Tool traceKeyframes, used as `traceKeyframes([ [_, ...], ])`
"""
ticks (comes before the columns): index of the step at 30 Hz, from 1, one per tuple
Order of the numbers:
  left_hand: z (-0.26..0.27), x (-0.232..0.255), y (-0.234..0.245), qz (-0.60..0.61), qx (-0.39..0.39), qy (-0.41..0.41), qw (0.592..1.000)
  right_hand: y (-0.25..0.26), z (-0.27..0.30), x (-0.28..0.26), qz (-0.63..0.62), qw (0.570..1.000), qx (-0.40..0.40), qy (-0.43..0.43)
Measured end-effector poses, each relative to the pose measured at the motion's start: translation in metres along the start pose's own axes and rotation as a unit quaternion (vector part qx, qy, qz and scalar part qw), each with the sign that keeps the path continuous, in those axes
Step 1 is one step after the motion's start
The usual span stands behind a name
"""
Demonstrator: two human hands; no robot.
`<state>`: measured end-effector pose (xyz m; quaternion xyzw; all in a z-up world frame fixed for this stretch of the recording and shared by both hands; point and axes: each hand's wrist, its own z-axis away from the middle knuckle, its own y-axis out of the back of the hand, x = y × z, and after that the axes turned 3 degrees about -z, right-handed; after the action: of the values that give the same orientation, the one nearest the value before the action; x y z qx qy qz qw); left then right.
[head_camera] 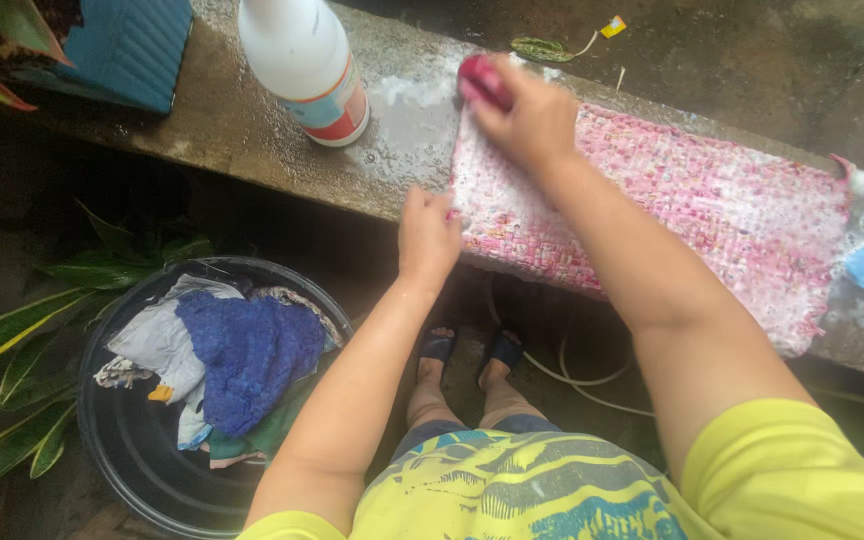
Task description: The person washes a mat by laying it on a ledge, pouring water over it using a scoop, adding liquid from a bottle, and scrubbing both sides with a brush.
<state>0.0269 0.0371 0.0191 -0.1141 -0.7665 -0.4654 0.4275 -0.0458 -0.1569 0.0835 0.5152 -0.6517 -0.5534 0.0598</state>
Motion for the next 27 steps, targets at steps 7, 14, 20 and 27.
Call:
traceKeyframes([
  [7,0.005,0.001,-0.005,0.055,0.024,0.051,0.997,0.033,0.052,-0.02,-0.052,0.979,-0.185,0.069],
  [14,0.007,0.003,-0.003,0.011,0.029,0.017,0.999,-0.004,-0.027,-0.012,-0.008,1.0,-0.014,0.003],
  [20,0.002,0.001,0.001,0.014,0.033,0.019,0.999,0.038,0.073,-0.039,-0.013,0.986,-0.151,0.074],
  [27,-0.008,0.016,-0.009,-0.068,-0.006,0.03,0.997,-0.041,-0.042,0.017,0.113,0.991,0.066,-0.017],
])
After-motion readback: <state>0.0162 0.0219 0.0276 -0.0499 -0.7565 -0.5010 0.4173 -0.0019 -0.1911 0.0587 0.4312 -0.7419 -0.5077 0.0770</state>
